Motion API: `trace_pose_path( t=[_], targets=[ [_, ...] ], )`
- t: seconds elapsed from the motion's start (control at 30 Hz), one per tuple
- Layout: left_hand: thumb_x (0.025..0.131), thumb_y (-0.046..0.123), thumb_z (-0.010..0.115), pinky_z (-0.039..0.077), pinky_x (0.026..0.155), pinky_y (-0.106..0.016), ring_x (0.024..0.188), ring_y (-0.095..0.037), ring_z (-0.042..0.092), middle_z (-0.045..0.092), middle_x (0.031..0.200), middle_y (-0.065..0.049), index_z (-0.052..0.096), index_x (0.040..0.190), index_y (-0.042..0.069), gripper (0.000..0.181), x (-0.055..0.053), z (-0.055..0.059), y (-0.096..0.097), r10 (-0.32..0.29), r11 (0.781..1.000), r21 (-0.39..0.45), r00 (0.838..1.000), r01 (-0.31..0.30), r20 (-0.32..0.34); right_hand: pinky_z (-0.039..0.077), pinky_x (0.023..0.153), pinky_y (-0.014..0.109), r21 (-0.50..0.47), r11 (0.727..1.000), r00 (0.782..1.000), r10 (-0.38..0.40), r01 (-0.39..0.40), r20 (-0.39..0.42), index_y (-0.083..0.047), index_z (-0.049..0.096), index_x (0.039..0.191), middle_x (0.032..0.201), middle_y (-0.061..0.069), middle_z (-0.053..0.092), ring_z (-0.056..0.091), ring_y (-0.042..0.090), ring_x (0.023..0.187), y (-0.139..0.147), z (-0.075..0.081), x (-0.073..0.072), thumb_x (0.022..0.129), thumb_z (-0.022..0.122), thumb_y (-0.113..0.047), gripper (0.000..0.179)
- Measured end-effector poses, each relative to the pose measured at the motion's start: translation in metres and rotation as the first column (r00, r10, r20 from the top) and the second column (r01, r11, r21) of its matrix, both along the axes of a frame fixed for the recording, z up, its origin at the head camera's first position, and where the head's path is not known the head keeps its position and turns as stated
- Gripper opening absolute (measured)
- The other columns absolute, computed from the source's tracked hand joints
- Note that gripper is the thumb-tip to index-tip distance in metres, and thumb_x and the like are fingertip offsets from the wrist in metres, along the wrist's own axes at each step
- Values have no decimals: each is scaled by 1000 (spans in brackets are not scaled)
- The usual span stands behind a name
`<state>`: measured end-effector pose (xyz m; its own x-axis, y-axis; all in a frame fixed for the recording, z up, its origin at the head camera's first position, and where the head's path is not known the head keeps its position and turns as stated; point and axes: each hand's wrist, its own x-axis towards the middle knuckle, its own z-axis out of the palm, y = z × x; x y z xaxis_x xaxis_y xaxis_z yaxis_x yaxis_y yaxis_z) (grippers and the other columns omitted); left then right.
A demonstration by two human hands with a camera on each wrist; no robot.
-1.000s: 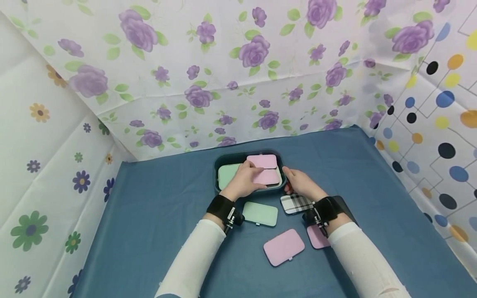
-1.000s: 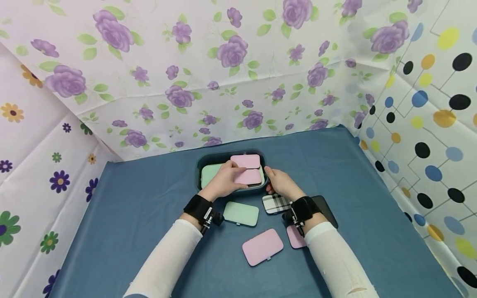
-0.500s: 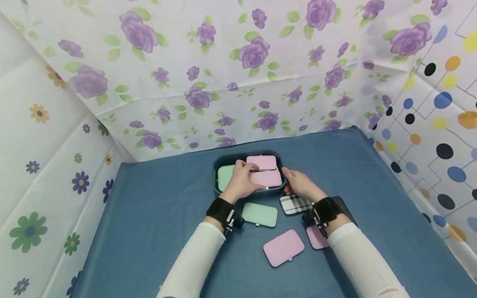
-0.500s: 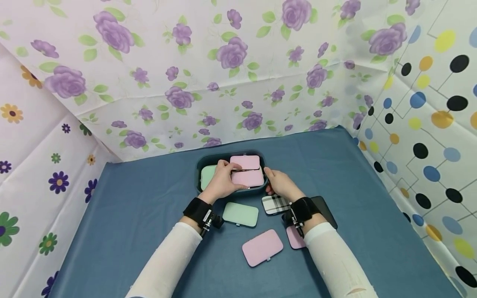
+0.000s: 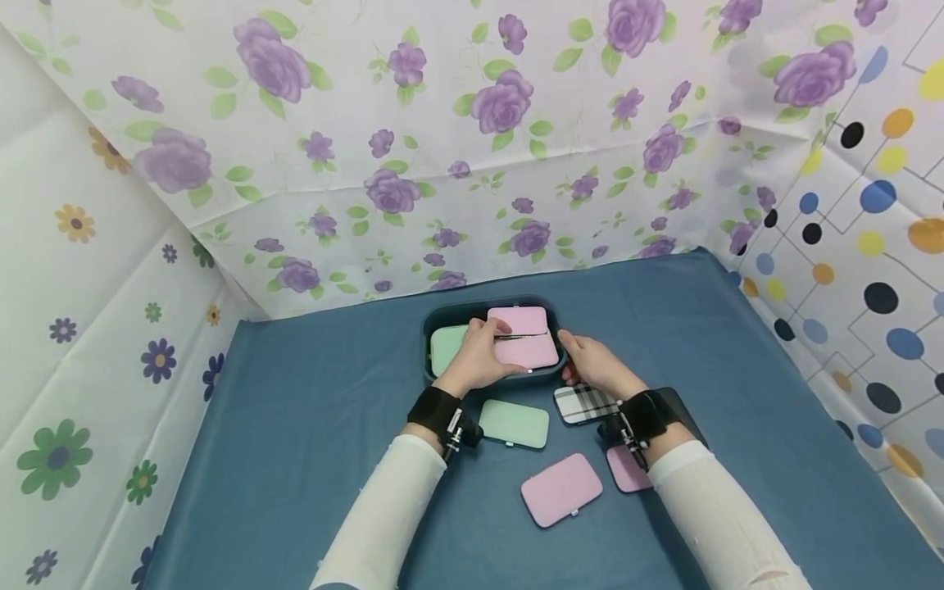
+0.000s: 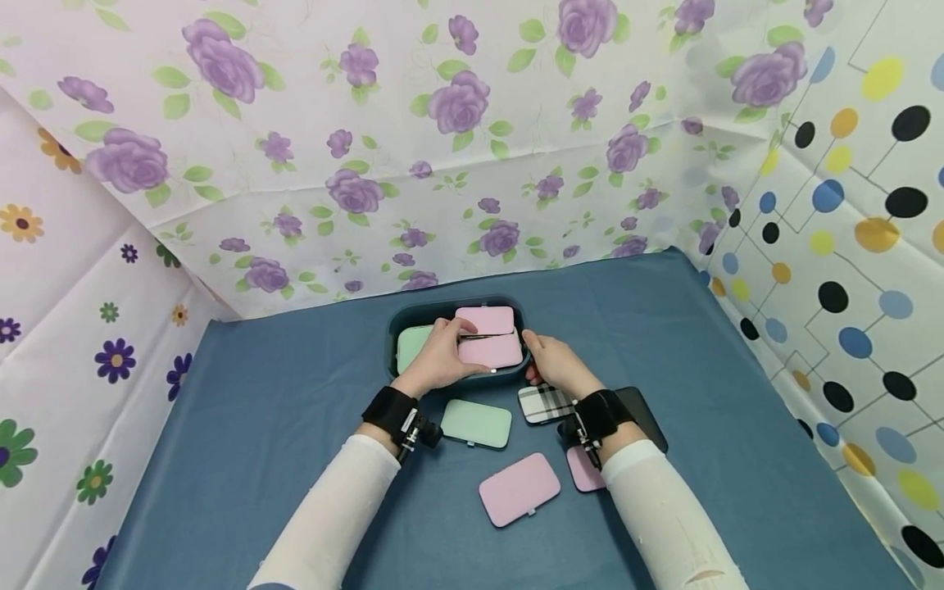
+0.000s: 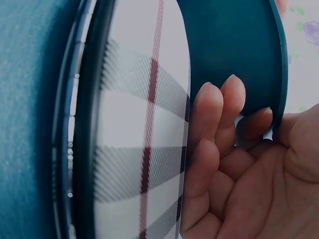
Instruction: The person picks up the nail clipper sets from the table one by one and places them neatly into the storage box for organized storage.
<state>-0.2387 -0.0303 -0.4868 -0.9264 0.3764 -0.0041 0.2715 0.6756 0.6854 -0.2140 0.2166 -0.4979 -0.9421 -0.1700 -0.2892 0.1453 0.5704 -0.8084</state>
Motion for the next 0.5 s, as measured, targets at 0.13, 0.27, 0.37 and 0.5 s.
trace_pose_path(
  t=[0.13,0.27,0.37,0.5],
  targets=[
    [81,30,98,46,105,-48,121,-33,45,39,138,-19,50,139,10,77,0,-1,2,36,999,32,999,-37,29,56,84,40,3,1000,1000,-4,4,-3,5,57,135,83,9,67,67,21,76,0,1,1,118,25,-52,68],
    [79,31,100,46,106,-50,126,-35,42,34,142,-20,47,141,11,83,0,-2,2,80,996,43,996,-83,48,56,84,41,13,1000,1000,3,-3,-11,5,58,134,82,10,67,68,21,75,0,1,0,118,25,-53,69],
    [80,34,99,46,105,-49,122,-34,46,40,137,-19,49,140,11,81,0,-2,1,60,998,15,998,-61,32,57,85,41,17,1000,1000,5,-5,-15,5,58,135,83,10,67,68,21,75,0,0,0,118,24,-53,70],
    [81,36,98,47,104,-48,118,-32,48,48,131,-16,52,137,10,77,0,-2,0,22,1000,-19,1000,-22,12,56,86,42,18,1000,1000,0,0,-9,4,59,133,84,10,67,67,22,76,0,-1,1,117,23,-56,72]
  ],
)
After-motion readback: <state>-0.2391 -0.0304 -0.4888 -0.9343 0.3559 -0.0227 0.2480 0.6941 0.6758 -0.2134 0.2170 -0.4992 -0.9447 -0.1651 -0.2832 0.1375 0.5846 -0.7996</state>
